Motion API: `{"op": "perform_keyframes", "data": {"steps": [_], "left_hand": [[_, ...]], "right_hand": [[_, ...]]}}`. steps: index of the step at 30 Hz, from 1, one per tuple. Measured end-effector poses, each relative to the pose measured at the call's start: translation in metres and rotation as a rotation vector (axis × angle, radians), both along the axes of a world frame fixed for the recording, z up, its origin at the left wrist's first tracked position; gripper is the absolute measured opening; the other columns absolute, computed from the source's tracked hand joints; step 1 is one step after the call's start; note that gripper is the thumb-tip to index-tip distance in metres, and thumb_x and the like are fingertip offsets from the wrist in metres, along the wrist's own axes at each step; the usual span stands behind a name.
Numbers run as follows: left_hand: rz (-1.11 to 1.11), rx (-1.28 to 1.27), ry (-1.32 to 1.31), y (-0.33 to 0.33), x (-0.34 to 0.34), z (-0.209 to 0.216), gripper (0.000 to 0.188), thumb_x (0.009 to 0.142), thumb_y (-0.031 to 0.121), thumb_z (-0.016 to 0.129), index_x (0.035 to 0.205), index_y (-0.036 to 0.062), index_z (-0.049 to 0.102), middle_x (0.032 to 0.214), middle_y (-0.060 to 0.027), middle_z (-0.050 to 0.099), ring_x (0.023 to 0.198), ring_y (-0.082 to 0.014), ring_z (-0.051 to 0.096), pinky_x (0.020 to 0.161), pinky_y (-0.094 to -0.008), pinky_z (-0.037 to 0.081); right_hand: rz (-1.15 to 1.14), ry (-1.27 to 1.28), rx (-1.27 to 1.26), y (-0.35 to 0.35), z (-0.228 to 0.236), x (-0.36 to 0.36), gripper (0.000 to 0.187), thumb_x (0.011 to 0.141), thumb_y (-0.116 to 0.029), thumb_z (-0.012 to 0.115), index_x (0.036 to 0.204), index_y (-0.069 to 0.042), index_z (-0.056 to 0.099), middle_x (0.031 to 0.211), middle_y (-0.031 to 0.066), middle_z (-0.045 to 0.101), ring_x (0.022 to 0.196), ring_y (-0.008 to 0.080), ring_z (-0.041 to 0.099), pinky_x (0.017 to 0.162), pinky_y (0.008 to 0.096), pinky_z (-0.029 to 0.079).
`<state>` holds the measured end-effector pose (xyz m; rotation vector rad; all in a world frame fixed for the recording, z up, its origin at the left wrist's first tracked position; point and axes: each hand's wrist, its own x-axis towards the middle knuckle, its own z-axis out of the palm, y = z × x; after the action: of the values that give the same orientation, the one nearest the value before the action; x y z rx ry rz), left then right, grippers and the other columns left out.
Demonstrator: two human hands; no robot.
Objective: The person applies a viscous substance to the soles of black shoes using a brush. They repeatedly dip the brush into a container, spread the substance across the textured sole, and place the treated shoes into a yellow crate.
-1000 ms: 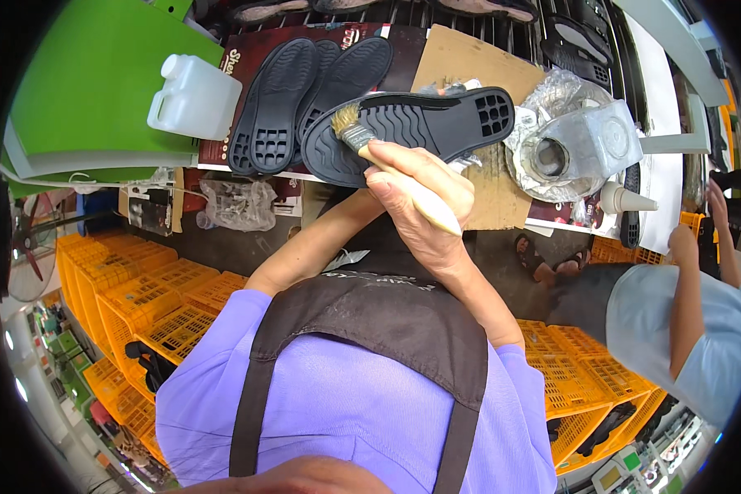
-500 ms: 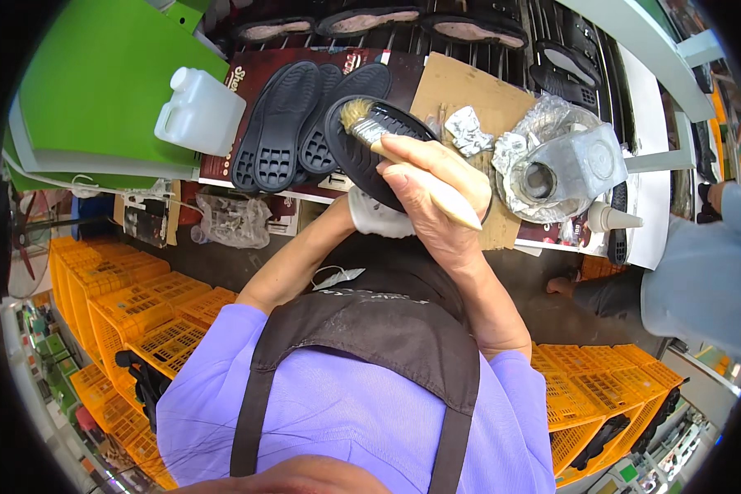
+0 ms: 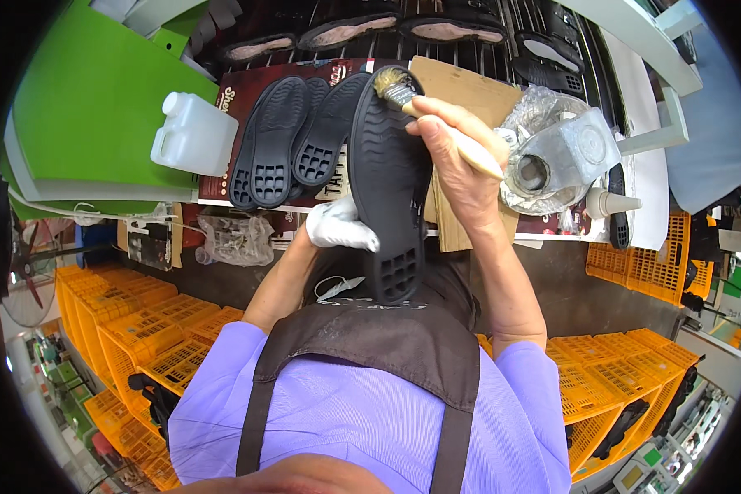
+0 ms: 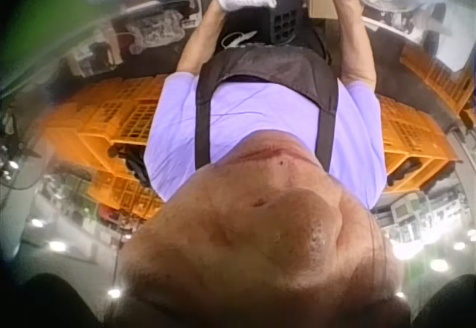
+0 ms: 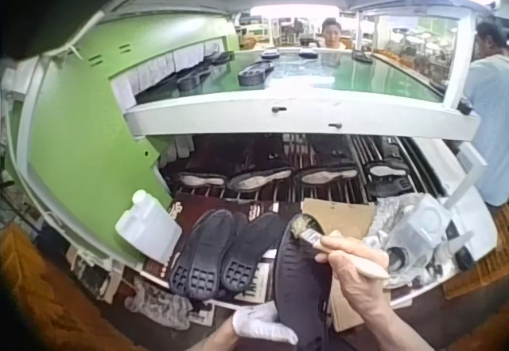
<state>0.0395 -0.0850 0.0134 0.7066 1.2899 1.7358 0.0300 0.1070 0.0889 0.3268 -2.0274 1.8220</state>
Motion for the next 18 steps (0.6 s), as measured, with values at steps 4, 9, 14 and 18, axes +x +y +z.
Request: {"op": "perform_keyframes", "data": {"steps": [4, 9, 14, 18], "left_hand": [[0.193, 0.122, -0.272, -0.006, 0.005, -0.005, 0.076, 0.067, 0.042, 0.073, 0.119, -0.006, 0.046, 0.104, -0.016, 0.06, 0.094, -0.0244, 0.059, 0.085, -0.0348, 0.047], [0.157, 0.406, -0.542, -0.018, 0.002, -0.006, 0.066, 0.077, 0.035, 0.062, 0.124, -0.006, 0.041, 0.108, -0.0192, 0.057, 0.093, -0.0283, 0.059, 0.084, -0.0374, 0.047], [0.092, 0.587, -0.698, -0.023, -0.001, -0.017, 0.058, 0.087, 0.035, 0.052, 0.127, -0.0049, 0.038, 0.114, -0.0218, 0.054, 0.099, -0.031, 0.058, 0.088, -0.0402, 0.047], [0.349, 0.296, -0.595, -0.026, 0.0, -0.012, 0.075, 0.081, 0.055, 0.05, 0.125, -0.0054, 0.04, 0.106, -0.024, 0.055, 0.079, -0.0331, 0.06, 0.065, -0.0404, 0.051]], "right_hand": [[-0.011, -0.075, -0.022, 0.008, -0.003, -0.007, 0.025, 0.086, -0.018, 0.062, 0.1, 0.003, 0.064, 0.085, 0.0085, 0.068, 0.073, 0.0096, 0.062, 0.063, 0.0186, 0.046], [0.037, -0.113, 0.056, 0.013, -0.002, -0.008, 0.027, 0.087, -0.021, 0.061, 0.1, 0.002, 0.064, 0.085, 0.0084, 0.067, 0.073, 0.0101, 0.062, 0.064, 0.0186, 0.046], [0.12, -0.156, 0.148, 0.011, -0.006, -0.006, 0.023, 0.086, -0.018, 0.061, 0.096, 0.002, 0.066, 0.082, 0.0089, 0.067, 0.072, 0.0115, 0.063, 0.064, 0.0206, 0.048], [0.202, -0.187, 0.156, 0.005, -0.006, -0.004, 0.021, 0.086, -0.017, 0.061, 0.096, 0.001, 0.066, 0.081, 0.0091, 0.067, 0.071, 0.012, 0.063, 0.064, 0.0214, 0.048]]}}
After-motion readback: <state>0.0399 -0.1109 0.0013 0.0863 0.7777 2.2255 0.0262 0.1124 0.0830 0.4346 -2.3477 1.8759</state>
